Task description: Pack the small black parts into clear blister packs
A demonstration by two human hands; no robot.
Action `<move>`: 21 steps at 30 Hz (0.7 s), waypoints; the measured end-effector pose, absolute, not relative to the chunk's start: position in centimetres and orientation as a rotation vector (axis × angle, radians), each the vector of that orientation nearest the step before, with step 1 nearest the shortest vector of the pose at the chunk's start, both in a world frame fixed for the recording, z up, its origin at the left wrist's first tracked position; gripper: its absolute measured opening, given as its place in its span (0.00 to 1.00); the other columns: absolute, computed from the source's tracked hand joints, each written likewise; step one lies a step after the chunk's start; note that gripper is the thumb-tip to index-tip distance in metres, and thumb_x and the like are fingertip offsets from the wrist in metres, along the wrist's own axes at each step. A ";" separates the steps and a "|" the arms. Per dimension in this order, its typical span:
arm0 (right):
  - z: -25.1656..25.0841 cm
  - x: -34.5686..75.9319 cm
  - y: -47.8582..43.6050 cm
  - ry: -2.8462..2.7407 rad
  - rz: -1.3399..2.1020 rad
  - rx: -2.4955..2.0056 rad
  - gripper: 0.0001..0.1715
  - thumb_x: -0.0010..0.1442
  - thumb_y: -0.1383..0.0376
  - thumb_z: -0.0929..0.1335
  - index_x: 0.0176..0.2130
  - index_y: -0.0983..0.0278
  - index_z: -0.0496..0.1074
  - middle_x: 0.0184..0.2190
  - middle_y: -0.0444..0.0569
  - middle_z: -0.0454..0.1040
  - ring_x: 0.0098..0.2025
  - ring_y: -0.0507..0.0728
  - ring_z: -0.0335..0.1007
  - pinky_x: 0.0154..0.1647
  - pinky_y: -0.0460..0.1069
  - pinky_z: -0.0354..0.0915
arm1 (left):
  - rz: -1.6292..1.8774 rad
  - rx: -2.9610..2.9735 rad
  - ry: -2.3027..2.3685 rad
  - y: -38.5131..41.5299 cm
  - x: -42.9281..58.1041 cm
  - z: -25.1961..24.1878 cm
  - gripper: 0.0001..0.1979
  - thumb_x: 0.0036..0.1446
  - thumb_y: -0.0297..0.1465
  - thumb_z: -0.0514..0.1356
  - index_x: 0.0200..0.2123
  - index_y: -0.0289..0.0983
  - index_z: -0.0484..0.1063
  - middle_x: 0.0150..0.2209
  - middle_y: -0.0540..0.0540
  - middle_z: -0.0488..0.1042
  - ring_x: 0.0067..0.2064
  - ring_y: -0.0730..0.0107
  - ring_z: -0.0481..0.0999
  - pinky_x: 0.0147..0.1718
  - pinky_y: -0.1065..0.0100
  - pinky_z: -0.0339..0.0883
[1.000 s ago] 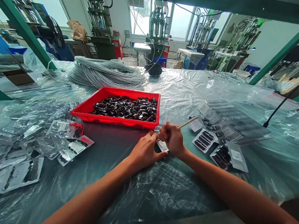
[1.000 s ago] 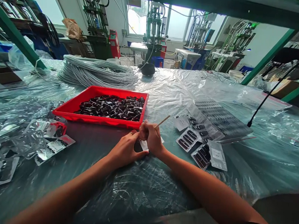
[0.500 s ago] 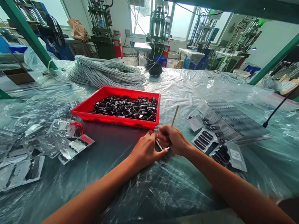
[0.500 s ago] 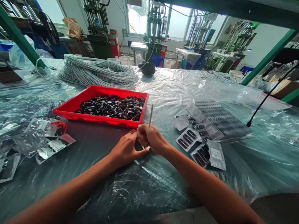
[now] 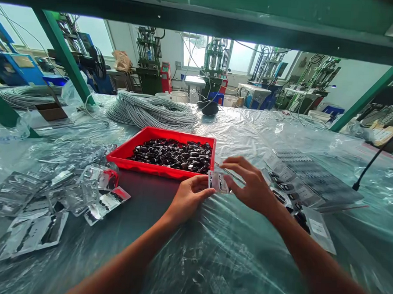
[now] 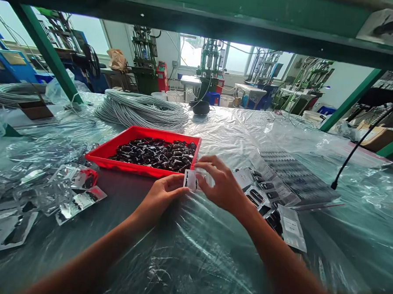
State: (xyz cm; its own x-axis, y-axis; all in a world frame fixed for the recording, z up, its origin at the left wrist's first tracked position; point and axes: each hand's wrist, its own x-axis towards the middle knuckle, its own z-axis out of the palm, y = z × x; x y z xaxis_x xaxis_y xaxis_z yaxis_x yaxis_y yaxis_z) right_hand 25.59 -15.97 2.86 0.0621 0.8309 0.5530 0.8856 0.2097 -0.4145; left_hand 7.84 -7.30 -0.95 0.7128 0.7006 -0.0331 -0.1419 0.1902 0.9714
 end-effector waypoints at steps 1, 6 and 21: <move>2.8 24.5 -16.2 -1.810 -0.055 -1.597 0.17 0.65 0.62 0.65 0.52 0.61 0.73 0.53 0.56 0.72 0.55 0.63 0.70 0.57 0.60 0.68 | 0.655 1.188 0.545 -7.5 7.9 -0.9 0.23 0.46 0.37 0.72 0.45 0.34 0.77 0.43 0.41 0.80 0.44 0.62 0.79 0.47 0.64 0.70; 1.3 22.2 -15.6 -1.812 -0.005 -1.547 0.27 0.62 0.62 0.70 0.60 0.62 0.69 0.59 0.58 0.70 0.61 0.65 0.67 0.62 0.61 0.65 | 0.727 0.878 0.493 -7.7 8.0 -1.1 0.19 0.42 0.37 0.75 0.37 0.34 0.80 0.33 0.45 0.80 0.34 0.70 0.77 0.38 0.68 0.69; 4.8 22.0 -13.8 -1.700 0.195 -1.591 0.21 0.56 0.56 0.74 0.48 0.59 0.79 0.49 0.51 0.80 0.52 0.69 0.76 0.56 0.64 0.69 | 0.894 0.961 0.477 -6.9 7.2 0.4 0.16 0.42 0.36 0.74 0.35 0.35 0.80 0.32 0.47 0.79 0.33 0.72 0.76 0.37 0.69 0.68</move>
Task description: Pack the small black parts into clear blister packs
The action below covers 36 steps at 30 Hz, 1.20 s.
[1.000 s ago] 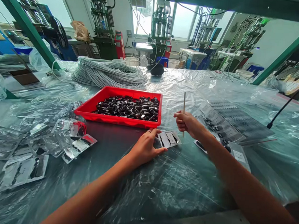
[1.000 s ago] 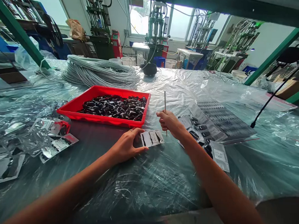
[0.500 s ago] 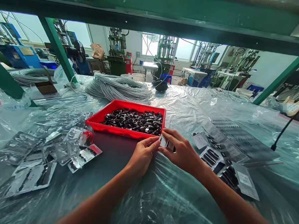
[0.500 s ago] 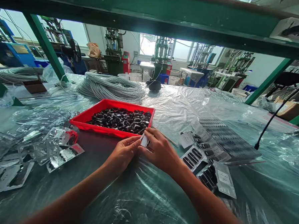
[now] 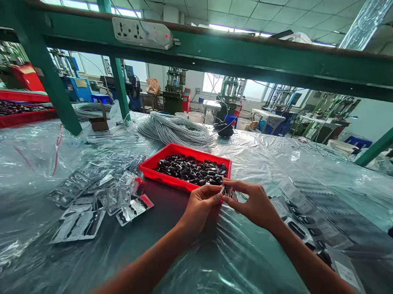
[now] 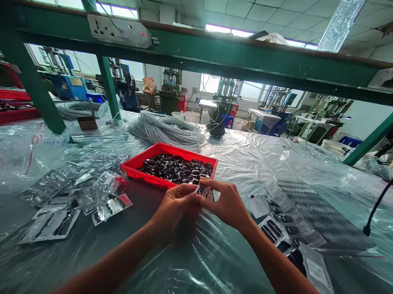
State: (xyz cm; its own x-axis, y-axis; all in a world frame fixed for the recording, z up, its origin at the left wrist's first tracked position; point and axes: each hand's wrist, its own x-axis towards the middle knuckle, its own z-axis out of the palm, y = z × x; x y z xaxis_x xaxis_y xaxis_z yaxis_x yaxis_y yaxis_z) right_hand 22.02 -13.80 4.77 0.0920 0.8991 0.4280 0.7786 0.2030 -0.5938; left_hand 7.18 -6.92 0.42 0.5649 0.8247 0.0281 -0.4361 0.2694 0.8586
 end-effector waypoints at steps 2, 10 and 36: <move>5.7 21.8 -12.4 -1.790 0.134 -1.545 0.17 0.56 0.58 0.72 0.45 0.58 0.81 0.48 0.51 0.80 0.50 0.68 0.77 0.54 0.62 0.71 | 0.958 0.985 0.481 -6.4 6.9 0.8 0.17 0.43 0.36 0.73 0.36 0.35 0.80 0.33 0.46 0.79 0.34 0.70 0.77 0.38 0.67 0.68; 6.0 23.5 -3.3 -1.575 0.055 -1.586 0.22 0.60 0.57 0.65 0.48 0.62 0.79 0.35 0.54 0.82 0.36 0.64 0.79 0.37 0.57 0.72 | 1.223 0.911 0.708 -3.0 6.0 0.1 0.12 0.44 0.32 0.71 0.33 0.33 0.78 0.31 0.45 0.77 0.32 0.71 0.74 0.37 0.67 0.66; 2.9 19.6 -4.5 -2.052 -0.382 -1.171 0.30 0.57 0.62 0.75 0.56 0.68 0.69 0.59 0.61 0.71 0.60 0.67 0.67 0.60 0.63 0.65 | 1.178 0.917 0.496 -0.1 4.5 0.4 0.18 0.39 0.32 0.76 0.36 0.36 0.80 0.35 0.47 0.80 0.42 0.65 0.79 0.46 0.66 0.68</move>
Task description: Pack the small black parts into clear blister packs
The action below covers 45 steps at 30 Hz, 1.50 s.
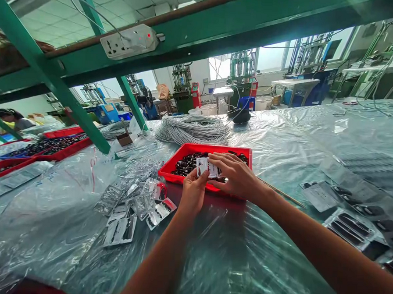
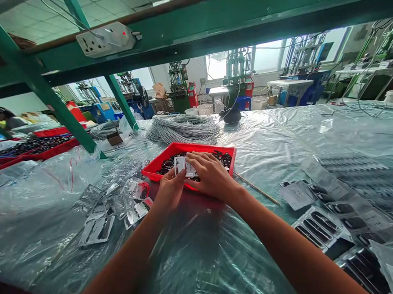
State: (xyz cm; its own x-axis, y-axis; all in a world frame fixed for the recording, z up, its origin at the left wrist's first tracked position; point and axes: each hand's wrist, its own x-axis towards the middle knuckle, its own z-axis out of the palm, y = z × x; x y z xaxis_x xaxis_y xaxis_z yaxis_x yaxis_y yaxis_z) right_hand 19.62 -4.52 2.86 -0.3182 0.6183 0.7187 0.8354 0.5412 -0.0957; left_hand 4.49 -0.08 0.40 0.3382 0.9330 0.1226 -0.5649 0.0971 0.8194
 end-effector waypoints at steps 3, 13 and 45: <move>2.5 19.4 -4.3 -1.985 -0.334 -1.173 0.26 0.57 0.61 0.75 0.52 0.68 0.71 0.57 0.62 0.73 0.57 0.67 0.71 0.58 0.62 0.68 | 1.163 0.929 0.480 0.1 4.3 0.4 0.18 0.37 0.32 0.76 0.34 0.35 0.80 0.33 0.48 0.80 0.39 0.69 0.78 0.45 0.68 0.68; 2.3 18.6 -4.6 -1.871 0.041 -1.251 0.26 0.57 0.62 0.75 0.52 0.65 0.67 0.56 0.61 0.74 0.55 0.66 0.73 0.54 0.57 0.69 | 1.065 0.986 0.478 0.6 3.5 0.8 0.15 0.38 0.30 0.76 0.32 0.36 0.80 0.32 0.49 0.79 0.34 0.74 0.75 0.37 0.72 0.68; 1.4 18.0 -4.4 -1.812 -0.025 -1.220 0.30 0.61 0.65 0.71 0.60 0.65 0.63 0.62 0.61 0.68 0.60 0.64 0.69 0.58 0.58 0.68 | 1.256 1.048 0.542 0.9 3.5 1.0 0.22 0.38 0.28 0.75 0.40 0.39 0.76 0.39 0.48 0.81 0.43 0.67 0.79 0.48 0.65 0.69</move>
